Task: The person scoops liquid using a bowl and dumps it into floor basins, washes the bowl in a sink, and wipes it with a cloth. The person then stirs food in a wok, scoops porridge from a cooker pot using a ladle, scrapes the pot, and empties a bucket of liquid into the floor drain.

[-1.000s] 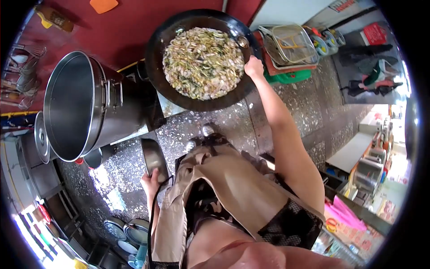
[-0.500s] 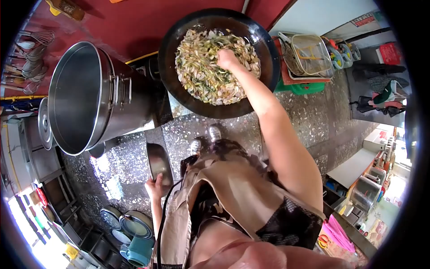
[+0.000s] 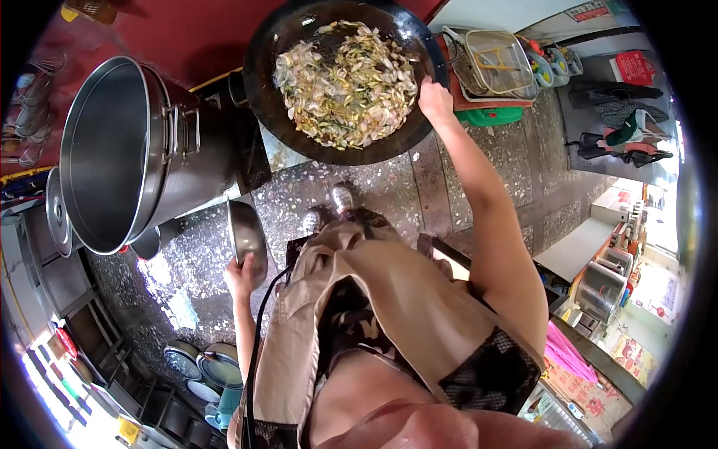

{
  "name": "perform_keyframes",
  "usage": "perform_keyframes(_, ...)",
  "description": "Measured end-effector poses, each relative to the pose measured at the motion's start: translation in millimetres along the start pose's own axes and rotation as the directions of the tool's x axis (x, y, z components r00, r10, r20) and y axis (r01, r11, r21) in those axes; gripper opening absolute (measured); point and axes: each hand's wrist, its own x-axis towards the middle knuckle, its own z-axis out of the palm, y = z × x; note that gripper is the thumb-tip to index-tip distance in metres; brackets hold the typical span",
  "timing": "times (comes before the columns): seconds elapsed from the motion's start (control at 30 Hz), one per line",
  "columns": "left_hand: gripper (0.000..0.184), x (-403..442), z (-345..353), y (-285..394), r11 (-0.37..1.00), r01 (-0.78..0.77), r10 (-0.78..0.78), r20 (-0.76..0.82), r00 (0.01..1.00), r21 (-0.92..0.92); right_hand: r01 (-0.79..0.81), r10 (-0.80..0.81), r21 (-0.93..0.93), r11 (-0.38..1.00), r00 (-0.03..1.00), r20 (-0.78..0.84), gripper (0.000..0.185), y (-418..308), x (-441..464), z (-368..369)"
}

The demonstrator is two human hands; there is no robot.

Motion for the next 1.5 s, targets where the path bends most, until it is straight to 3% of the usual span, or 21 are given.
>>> perform_keyframes(0.07, 0.032, -1, 0, 2, 1.000, 0.012, -0.012, 0.006, 1.000, 0.007, -0.158, 0.153, 0.080, 0.984, 0.986, 0.068, 0.028, -8, 3, 6)
perform_keyframes(0.13, 0.033, -4, -2, 3, 1.000, -0.012, 0.013, -0.019, 1.000, 0.024, -0.209, 0.162, 0.166, 0.964, 0.953, 0.257, 0.028, -24, 7, 24)
perform_keyframes(0.27, 0.032, -3, -3, -19, 0.999, 0.025, -0.024, -0.030, 0.999, 0.030, -0.159, 0.036, 0.265, 0.951, 0.908, 0.417, 0.032, -76, 1, 8)
perform_keyframes(0.3, 0.032, -3, -4, -16, 0.997, 0.020, -0.017, -0.038, 0.999, 0.076, -0.101, -0.011, 0.317, 0.943, 0.943, 0.333, 0.030, -84, 2, 20)
perform_keyframes(0.5, 0.030, 6, -4, -32, 1.000, -0.021, 0.022, -0.041, 0.999, 0.023, 0.141, -0.206, 0.238, 0.961, 0.939, 0.274, 0.023, -97, -39, -52)
perform_keyframes(0.6, 0.031, 11, -3, -39, 0.998, -0.054, 0.053, -0.046, 0.998, -0.014, 0.005, -0.011, 0.029, 1.000, 0.975, 0.222, 0.019, -69, -46, -61)
perform_keyframes(0.73, 0.029, 17, -2, -48, 0.997, -0.059, 0.056, -0.049, 0.997, -0.053, -0.010, 0.054, -0.149, 0.989, 0.954, 0.295, 0.020, -31, -36, -43)
perform_keyframes(0.77, 0.028, 16, -5, -42, 0.998, -0.056, 0.054, -0.047, 0.997, -0.031, -0.022, 0.045, -0.080, 0.997, 0.951, 0.306, 0.019, -23, -34, -31)
perform_keyframes(0.8, 0.028, 14, -7, -37, 0.999, -0.052, 0.052, -0.044, 0.998, -0.007, 0.089, -0.052, -0.099, 0.991, 0.943, 0.330, 0.017, -16, -32, -17)
perform_keyframes(0.83, 0.028, 13, -7, -40, 0.999, -0.044, 0.044, -0.044, 0.998, -0.006, -0.092, 0.053, 0.055, 0.994, 0.868, 0.493, 0.016, -22, -32, -20)
perform_keyframes(0.87, 0.028, 14, -7, -43, 0.999, -0.052, 0.052, -0.048, 0.997, -0.001, -0.295, 0.117, 0.170, 0.940, 0.749, 0.652, 0.016, -34, -34, -25)
perform_keyframes(0.97, 0.028, 12, -8, -45, 0.999, -0.037, 0.037, -0.046, 0.998, 0.010, -0.527, -0.025, 0.384, 0.758, 0.565, 0.824, 0.014, -66, -38, -19)
perform_keyframes(1.07, 0.028, 9, -10, -40, 1.000, -0.007, 0.006, -0.044, 0.999, -0.010, -0.760, -0.184, 0.388, 0.522, 0.344, 0.921, 0.007, -92, -14, 0)
perform_keyframes(1.1, 0.028, 9, -10, -37, 0.999, 0.001, -0.003, -0.043, 0.999, -0.036, -0.875, -0.215, 0.329, 0.355, 0.266, 0.940, 0.006, -99, -2, 10)
perform_keyframes(1.13, 0.028, 9, -10, -36, 0.999, 0.001, -0.002, -0.050, 0.999, -0.032, -0.905, -0.317, 0.330, 0.267, 0.241, 0.917, 0.009, -104, 8, 10)
perform_keyframes(1.23, 0.029, 8, -11, -36, 0.997, 0.037, -0.040, -0.054, 0.998, -0.065, -0.948, -0.426, 0.286, -0.140, 0.318, 0.847, 0.015, -118, 35, 12)
perform_keyframes(1.27, 0.029, 9, -11, -39, 0.998, 0.033, -0.037, -0.059, 0.998, -0.062, -0.949, -0.468, 0.231, -0.213, 0.307, 0.829, 0.017, -117, 44, 10)
perform_keyframes(1.37, 0.029, 10, -11, -38, 0.999, 0.036, -0.037, -0.067, 0.997, -0.005, -0.878, -0.443, 0.358, -0.318, 0.471, 0.762, 0.016, -102, 62, 10)
perform_keyframes(1.4, 0.029, 10, -11, -36, 0.999, 0.033, -0.033, -0.067, 0.997, -0.004, -0.862, -0.381, 0.403, -0.308, 0.500, 0.778, 0.013, -94, 68, 9)
perform_keyframes(1.47, 0.029, 9, -11, -29, 0.997, 0.064, -0.061, -0.073, 0.995, 0.037, -0.728, -0.141, 0.685, -0.031, 0.682, 0.718, 0.017, -82, 63, 2)
perform_keyframes(1.5, 0.029, 9, -9, -27, 0.998, 0.061, -0.058, -0.072, 0.996, 0.035, -0.557, -0.063, 0.701, 0.445, 0.761, 0.645, 0.019, -74, 61, -3)
